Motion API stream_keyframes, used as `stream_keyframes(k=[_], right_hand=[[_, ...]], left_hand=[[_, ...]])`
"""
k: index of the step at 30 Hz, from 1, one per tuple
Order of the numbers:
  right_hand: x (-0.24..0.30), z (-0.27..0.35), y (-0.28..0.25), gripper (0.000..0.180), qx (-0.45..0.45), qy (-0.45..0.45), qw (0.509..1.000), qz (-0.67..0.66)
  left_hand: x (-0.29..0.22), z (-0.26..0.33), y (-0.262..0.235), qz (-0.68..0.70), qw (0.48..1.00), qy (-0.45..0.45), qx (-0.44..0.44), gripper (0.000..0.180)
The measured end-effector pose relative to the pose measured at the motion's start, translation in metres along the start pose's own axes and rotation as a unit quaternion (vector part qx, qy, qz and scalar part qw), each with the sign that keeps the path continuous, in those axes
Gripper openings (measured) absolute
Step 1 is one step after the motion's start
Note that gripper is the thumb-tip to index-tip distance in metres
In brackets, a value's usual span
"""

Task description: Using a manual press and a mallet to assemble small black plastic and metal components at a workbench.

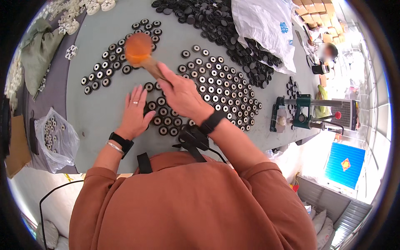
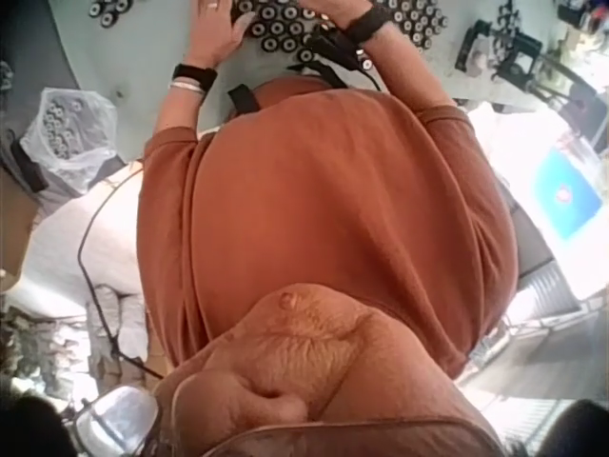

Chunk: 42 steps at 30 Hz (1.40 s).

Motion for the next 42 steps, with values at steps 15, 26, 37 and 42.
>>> stream_keyframes(k=[15,26,37,42], right_hand=[[0.012,-0.034,0.029,0.046,-0.008,-0.064,0.998,0.021],[0.001,-0.014,-0.002,0.045,-0.074,-0.037,0.996,-0.015],[-0.008,-0.012,-0.006,0.043,-0.041,0.011,0.998,0.042],[0.010,-0.039,-0.013,0.045,-0.116,-0.149,0.981,0.048]], left_hand=[[0.054,0.055,-0.012,-0.137,0.986,-0.086,0.026,0.068],[0.053,0.051,-0.011,-0.133,0.986,-0.092,0.050,0.071],[0.039,0.009,-0.028,0.023,0.999,-0.028,-0.036,0.062],[0.047,-0.065,-0.029,-0.060,0.989,-0.050,-0.127,0.057]])
Point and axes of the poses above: each hand's wrist, its own z-axis away from the middle knuckle, its own y-axis out of the palm, x = y × z, the point moved 6 cm from there along -z, towards the middle knuckle, and after that the axes turned 11 degrees about -z, right-handed, at the moved point
